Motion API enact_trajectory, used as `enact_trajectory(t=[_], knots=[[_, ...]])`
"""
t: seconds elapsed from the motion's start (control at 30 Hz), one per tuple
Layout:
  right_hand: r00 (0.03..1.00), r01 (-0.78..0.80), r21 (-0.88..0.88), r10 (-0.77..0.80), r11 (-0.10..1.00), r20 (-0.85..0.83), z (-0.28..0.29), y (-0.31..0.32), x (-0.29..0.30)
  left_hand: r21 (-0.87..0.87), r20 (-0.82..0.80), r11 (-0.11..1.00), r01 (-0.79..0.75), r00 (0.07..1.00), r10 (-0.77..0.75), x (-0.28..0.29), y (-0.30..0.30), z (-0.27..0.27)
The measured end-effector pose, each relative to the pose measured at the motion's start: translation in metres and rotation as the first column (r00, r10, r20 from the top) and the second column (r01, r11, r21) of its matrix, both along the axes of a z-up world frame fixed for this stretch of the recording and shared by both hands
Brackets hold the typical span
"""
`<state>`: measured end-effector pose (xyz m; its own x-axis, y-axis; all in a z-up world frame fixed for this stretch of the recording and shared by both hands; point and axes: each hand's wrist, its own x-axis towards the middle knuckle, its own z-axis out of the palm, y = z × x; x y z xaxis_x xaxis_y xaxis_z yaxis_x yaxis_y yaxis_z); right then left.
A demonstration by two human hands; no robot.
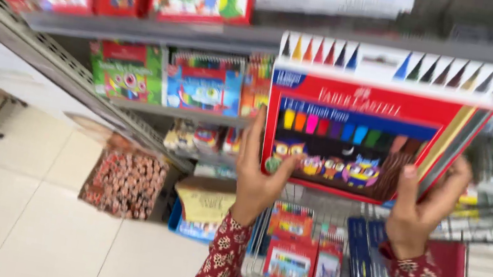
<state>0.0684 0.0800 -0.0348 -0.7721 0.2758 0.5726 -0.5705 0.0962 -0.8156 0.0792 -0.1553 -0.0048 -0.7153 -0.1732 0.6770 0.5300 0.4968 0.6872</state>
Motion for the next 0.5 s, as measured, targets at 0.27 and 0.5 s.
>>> enact_trajectory(t=[0.27,0.5], knots=[[0.915,-0.046,0.043,0.025,0.998,0.403,-0.202,0.011,0.079,0.118,0.458,0.992,-0.052,0.889,-0.007,0.062,0.017,-0.18],[0.622,-0.135,0.027,0.064,0.99,0.78,-0.384,0.04,0.132,-0.109,0.764,0.994,0.026,0.642,0.067,0.098,0.017,-0.346]])
